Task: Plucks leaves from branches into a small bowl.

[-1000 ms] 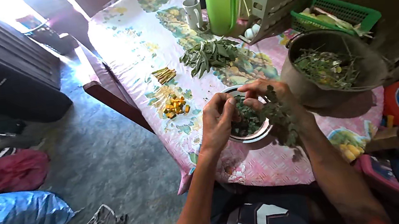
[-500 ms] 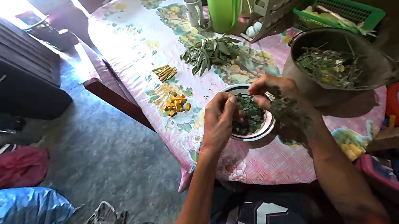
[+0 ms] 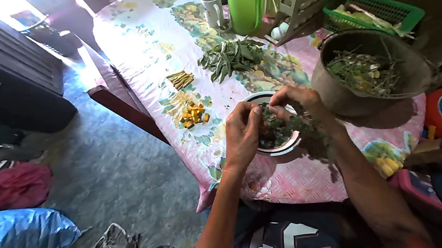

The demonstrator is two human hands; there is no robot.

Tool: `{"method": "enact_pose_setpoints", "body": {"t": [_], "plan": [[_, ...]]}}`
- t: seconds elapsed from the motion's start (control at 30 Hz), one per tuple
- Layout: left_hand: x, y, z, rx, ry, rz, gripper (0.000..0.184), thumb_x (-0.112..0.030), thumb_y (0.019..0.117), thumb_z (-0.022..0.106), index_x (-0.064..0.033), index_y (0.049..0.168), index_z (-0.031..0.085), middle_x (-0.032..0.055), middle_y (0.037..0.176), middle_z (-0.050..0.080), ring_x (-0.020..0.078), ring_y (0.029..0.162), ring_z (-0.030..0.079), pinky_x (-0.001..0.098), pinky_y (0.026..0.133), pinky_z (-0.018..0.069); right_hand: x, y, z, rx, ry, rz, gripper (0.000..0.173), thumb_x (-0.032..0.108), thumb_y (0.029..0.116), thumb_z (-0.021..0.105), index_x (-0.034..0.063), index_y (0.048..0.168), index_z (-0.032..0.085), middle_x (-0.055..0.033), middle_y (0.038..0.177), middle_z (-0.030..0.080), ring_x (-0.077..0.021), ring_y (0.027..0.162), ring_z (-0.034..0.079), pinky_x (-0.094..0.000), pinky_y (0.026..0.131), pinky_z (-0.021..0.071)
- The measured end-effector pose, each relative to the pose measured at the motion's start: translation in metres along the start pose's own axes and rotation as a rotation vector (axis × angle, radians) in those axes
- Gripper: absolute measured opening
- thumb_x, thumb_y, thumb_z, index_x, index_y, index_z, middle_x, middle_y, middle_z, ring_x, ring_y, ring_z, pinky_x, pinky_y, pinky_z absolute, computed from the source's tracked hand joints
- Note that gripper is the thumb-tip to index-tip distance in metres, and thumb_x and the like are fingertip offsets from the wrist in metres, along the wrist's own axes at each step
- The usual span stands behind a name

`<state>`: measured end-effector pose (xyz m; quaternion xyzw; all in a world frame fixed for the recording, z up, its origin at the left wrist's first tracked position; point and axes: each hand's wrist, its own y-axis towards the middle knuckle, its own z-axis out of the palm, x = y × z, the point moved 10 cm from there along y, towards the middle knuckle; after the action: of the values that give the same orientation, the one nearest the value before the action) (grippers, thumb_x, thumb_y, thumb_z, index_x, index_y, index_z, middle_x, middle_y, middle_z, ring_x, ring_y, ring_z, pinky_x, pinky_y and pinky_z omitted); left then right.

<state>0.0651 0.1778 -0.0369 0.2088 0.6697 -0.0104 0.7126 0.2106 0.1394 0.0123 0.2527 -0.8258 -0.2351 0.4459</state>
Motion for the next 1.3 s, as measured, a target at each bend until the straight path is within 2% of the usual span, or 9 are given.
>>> {"method": "enact_pose_setpoints", "body": {"t": [0.1, 0.2, 0.37, 0.7, 0.9, 1.1, 1.2, 1.27, 1.3], "plan": [[0.000, 0.000, -0.006, -0.030, 0.002, -0.002, 0.016, -0.015, 0.1079, 0.049, -0.0031, 0.107, 0.059, 0.0093, 0.086, 0.063, 0.0175, 0.067, 0.066, 0.0318, 0.060, 0.0608, -0.017, -0.009, -0.005, 0.031, 0.000, 0.177, 0.016, 0.019, 0.0998, 0.064, 0.0069, 0.110, 0.066, 0.0001, 0.087, 0.063, -0.0044, 0.070, 0.059, -0.0179, 0.061, 0.0504], [-0.004, 0.000, -0.006, -0.030, 0.020, 0.023, 0.014, -0.014, 0.1072, 0.051, -0.0029, 0.106, 0.060, 0.0097, 0.087, 0.064, 0.0178, 0.066, 0.066, 0.0316, 0.058, 0.0607, -0.013, -0.006, 0.007, 0.060, -0.091, 0.039, 0.027, 0.024, 0.1006, 0.065, 0.0059, 0.121, 0.068, -0.0012, 0.087, 0.063, -0.0072, 0.070, 0.058, -0.0218, 0.063, 0.0517], [-0.007, -0.002, -0.004, -0.033, 0.036, 0.035, 0.013, -0.012, 0.1064, 0.052, -0.0023, 0.104, 0.059, 0.0095, 0.086, 0.065, 0.0166, 0.066, 0.067, 0.0303, 0.059, 0.0608, 0.002, -0.002, 0.019, 0.080, -0.175, -0.127, 0.014, 0.010, 0.0984, 0.064, 0.0014, 0.108, 0.071, -0.0087, 0.096, 0.066, -0.0117, 0.082, 0.064, -0.0241, 0.075, 0.0548], [0.000, -0.003, 0.006, -0.022, -0.049, -0.016, 0.020, -0.015, 0.1068, 0.052, -0.0032, 0.120, 0.061, 0.0108, 0.095, 0.068, 0.0187, 0.073, 0.071, 0.0341, 0.064, 0.0637, 0.000, -0.003, 0.016, 0.062, -0.129, -0.125, 0.009, 0.009, 0.0933, 0.063, 0.0026, 0.095, 0.070, -0.0056, 0.088, 0.062, -0.0084, 0.073, 0.059, -0.0205, 0.064, 0.0507], [0.000, -0.001, 0.016, 0.003, -0.092, 0.038, 0.011, -0.012, 0.1052, 0.056, -0.0026, 0.104, 0.060, 0.0095, 0.085, 0.063, 0.0171, 0.065, 0.065, 0.0324, 0.060, 0.0608, 0.006, -0.002, 0.007, 0.073, -0.151, -0.118, 0.014, 0.009, 0.0958, 0.057, 0.0014, 0.094, 0.068, -0.0072, 0.089, 0.063, -0.0117, 0.078, 0.061, -0.0250, 0.070, 0.0523], [0.003, 0.004, 0.006, 0.040, 0.208, 0.033, 0.008, -0.007, 0.1013, 0.061, -0.0039, 0.108, 0.064, 0.0086, 0.093, 0.069, 0.0169, 0.075, 0.071, 0.0352, 0.069, 0.0641, -0.017, -0.016, -0.135, -0.093, -0.501, 0.239, 0.035, 0.037, 0.1078, 0.048, 0.0069, 0.115, 0.064, -0.0063, 0.095, 0.064, -0.0095, 0.078, 0.061, -0.0312, 0.072, 0.0534], [0.004, 0.005, 0.008, 0.087, 0.579, 0.083, 0.020, -0.011, 0.0960, 0.068, -0.0085, 0.116, 0.069, 0.0085, 0.117, 0.068, 0.0198, 0.099, 0.069, 0.0422, 0.085, 0.0596, -0.059, -0.042, -0.191, 0.013, -0.678, 0.556, 0.026, 0.026, 0.1021, 0.060, 0.0081, 0.121, 0.062, -0.0182, 0.098, 0.066, -0.0345, 0.082, 0.065, -0.0572, 0.073, 0.0520], [0.000, 0.004, 0.010, 0.072, 0.639, 0.128, 0.023, -0.015, 0.0965, 0.068, -0.0077, 0.119, 0.069, 0.0097, 0.128, 0.066, 0.0232, 0.117, 0.064, 0.0453, 0.097, 0.0559, -0.083, -0.040, -0.197, 0.166, -0.745, 0.818, 0.040, 0.010, 0.0917, 0.075, -0.0013, 0.127, 0.060, -0.0316, 0.099, 0.066, -0.0544, 0.091, 0.064, -0.0755, 0.079, 0.0460], [-0.004, 0.003, 0.011, 0.057, 0.636, 0.148, 0.024, -0.016, 0.0971, 0.067, -0.0073, 0.119, 0.069, 0.0095, 0.129, 0.066, 0.0231, 0.119, 0.063, 0.0448, 0.097, 0.0552, -0.088, -0.034, -0.195, 0.223, -0.763, 0.908, 0.050, 0.011, 0.0882, 0.080, -0.0001, 0.132, 0.059, -0.0308, 0.097, 0.067, -0.0534, 0.092, 0.064, -0.0754, 0.081, 0.0457]]}}
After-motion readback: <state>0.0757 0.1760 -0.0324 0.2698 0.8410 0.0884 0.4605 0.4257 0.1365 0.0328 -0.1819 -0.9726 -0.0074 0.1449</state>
